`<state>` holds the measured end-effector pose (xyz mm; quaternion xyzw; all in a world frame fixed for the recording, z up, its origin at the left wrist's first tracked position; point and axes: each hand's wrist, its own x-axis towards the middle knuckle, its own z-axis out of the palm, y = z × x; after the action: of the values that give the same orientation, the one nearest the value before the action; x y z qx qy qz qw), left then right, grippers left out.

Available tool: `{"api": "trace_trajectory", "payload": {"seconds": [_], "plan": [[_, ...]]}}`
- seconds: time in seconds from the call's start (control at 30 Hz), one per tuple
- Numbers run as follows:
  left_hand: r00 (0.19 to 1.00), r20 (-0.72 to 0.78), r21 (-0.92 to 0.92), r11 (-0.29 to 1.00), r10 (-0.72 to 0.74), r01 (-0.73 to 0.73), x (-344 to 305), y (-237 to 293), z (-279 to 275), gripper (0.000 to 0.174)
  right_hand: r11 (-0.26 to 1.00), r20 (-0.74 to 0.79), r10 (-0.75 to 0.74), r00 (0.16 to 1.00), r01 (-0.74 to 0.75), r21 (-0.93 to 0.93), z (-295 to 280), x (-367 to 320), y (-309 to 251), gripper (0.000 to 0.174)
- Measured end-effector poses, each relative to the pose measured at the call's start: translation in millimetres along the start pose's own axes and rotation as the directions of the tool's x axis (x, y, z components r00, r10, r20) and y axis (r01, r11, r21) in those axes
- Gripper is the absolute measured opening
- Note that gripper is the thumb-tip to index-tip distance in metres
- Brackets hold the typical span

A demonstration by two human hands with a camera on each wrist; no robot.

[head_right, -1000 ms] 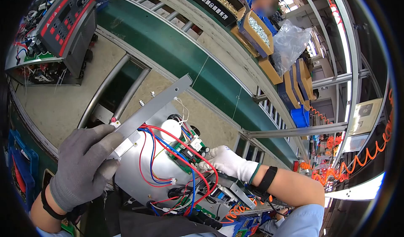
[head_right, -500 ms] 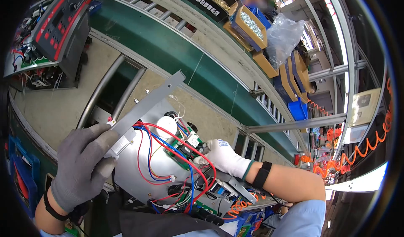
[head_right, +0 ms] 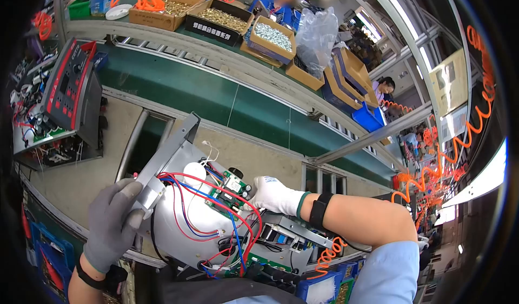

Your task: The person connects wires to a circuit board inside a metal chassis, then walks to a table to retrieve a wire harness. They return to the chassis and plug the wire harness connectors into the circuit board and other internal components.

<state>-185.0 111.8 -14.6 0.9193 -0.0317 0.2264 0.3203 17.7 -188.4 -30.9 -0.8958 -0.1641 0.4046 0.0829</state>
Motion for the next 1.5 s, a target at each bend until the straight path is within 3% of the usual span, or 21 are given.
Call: {"api": "trace_trajectory", "payload": {"seconds": [0.07, 0.13, 0.3, 0.4, 0.43, 0.5, 0.6, 0.7, 0.77, 0.83, 0.9, 0.97, 1.0, 1.03, 1.1, 1.17, 1.23, 1.3, 1.37, 1.43, 1.5], "plan": [[1.000, 0.019, 0.005, 1.000, -0.006, 0.005, 0.9, 1.8, -0.4, 0.040, 0.999, -0.058, 0.007, 0.998, -0.005, 0.043, 2.8, 2.8, 1.3, 0.066], [0.998, 0.042, -0.002, 0.999, -0.044, 0.044, 2.3, 3.6, -1.1, 0.039, 0.997, -0.054, 0.038, 0.998, -0.042, -0.071, 5.5, 9.7, 1.8, 0.079], [0.997, 0.068, 0.033, 0.999, -0.019, 0.017, 0.7, 4.7, -0.2, 0.039, 0.988, -0.102, -0.038, 0.994, 0.022, -0.151, 2.2, 12.4, -1.8, 0.074], [0.996, 0.090, 0.056, 0.998, -0.011, 0.006, 1.2, 3.6, -2.0, 0.038, 0.875, 0.154, -0.129, 0.980, 0.186, -0.447, -30.1, 8.3, -28.1, 0.054], [0.995, 0.095, 0.046, 0.999, -0.018, 0.014, 2.2, 4.9, -2.5, 0.038, 0.852, 0.187, -0.076, 0.979, 0.161, -0.498, -44.4, 14.2, -43.0, 0.052], [0.993, 0.105, 0.046, 0.998, -0.048, 0.043, 3.4, 10.8, -2.4, 0.037, 0.860, -0.051, -0.307, 0.950, 0.254, -0.443, -51.9, 29.1, -55.3, 0.056], [0.994, 0.099, 0.032, 0.999, -0.035, 0.032, 2.5, 5.1, -1.2, 0.037, 0.708, -0.064, -0.654, 0.754, 0.579, -0.406, -35.1, 59.2, -72.5, 0.047], [0.992, 0.109, 0.036, 0.998, -0.063, 0.059, 1.5, 6.6, -2.6, 0.038, 0.590, 0.037, -0.613, 0.789, 0.488, -0.643, -43.1, 67.9, -82.8, 0.032], [0.993, 0.110, 0.061, 0.997, -0.042, 0.035, 2.1, 7.4, -4.1, 0.038, 0.536, 0.095, -0.605, 0.791, 0.492, -0.686, -69.4, 53.5, -79.2, 0.029], [0.990, 0.134, 0.062, 0.997, -0.048, 0.040, 3.8, 10.2, -5.7, 0.039, 0.655, -0.012, -0.593, 0.805, 0.474, -0.589, -86.0, 27.0, -57.8, 0.020], [0.993, 0.114, 0.028, 0.999, -0.024, 0.021, 7.4, 9.5, -11.0, 0.035, 0.634, -0.144, -0.676, 0.723, 0.471, -0.613, -93.6, -11.4, -33.4, 0.023], [0.927, 0.348, -0.042, 0.985, -0.140, 0.165, 20.1, 11.7, -27.7, 0.037, 0.710, -0.200, -0.572, 0.795, 0.359, -0.606, -100.2, -56.8, -18.0, 0.021], [0.940, 0.336, 0.153, 0.988, -0.066, 0.014, 40.0, 25.0, -36.5, 0.027, 0.748, -0.298, -0.580, 0.758, 0.350, -0.564, -99.9, -81.0, -11.6, 0.019], [0.943, 0.330, 0.155, 0.988, -0.034, -0.019, 59.9, 38.8, -37.2, 0.027, 0.775, -0.421, -0.614, 0.667, 0.407, -0.484, -94.6, -98.4, -3.3, 0.018], [0.929, 0.323, 0.230, 0.937, 0.181, -0.262, 92.8, 74.8, -29.7, 0.032, 0.825, -0.565, -0.554, 0.611, 0.494, -0.274, -79.9, -120.3, 5.0, 0.020], [0.885, 0.341, 0.098, 0.924, 0.318, -0.369, 118.1, 108.3, 1.3, 0.036, 0.800, -0.619, -0.430, 0.657, 0.595, 0.076, -68.2, -144.0, 3.4, 0.023], [0.835, 0.372, -0.147, 0.914, 0.405, -0.378, 132.4, 124.4, 45.9, 0.037, 0.760, -0.649, -0.426, 0.630, 0.638, 0.121, -55.7, -153.7, 6.6, 0.024], [0.779, 0.464, -0.338, 0.897, 0.423, -0.285, 138.7, 132.8, 82.5, 0.038, 0.774, -0.656, -0.449, 0.607, 0.630, 0.054, -44.6, -156.8, 13.3, 0.025], [0.745, 0.556, -0.336, 0.919, 0.369, -0.205, 139.8, 139.1, 94.8, 0.034, 0.791, -0.708, -0.471, 0.526, 0.607, -0.075, -35.1, -150.6, 25.3, 0.024], [0.742, 0.608, -0.185, 0.959, 0.283, -0.215, 138.6, 142.5, 93.7, 0.030, 0.782, -0.712, -0.516, 0.476, 0.601, -0.165, -34.4, -156.3, 30.9, 0.024], [0.679, 0.700, -0.134, 0.975, 0.220, -0.179, 142.9, 150.5, 82.0, 0.033, 0.748, -0.701, -0.602, 0.383, 0.578, -0.327, -36.2, -153.5, 33.1, 0.024]]}}
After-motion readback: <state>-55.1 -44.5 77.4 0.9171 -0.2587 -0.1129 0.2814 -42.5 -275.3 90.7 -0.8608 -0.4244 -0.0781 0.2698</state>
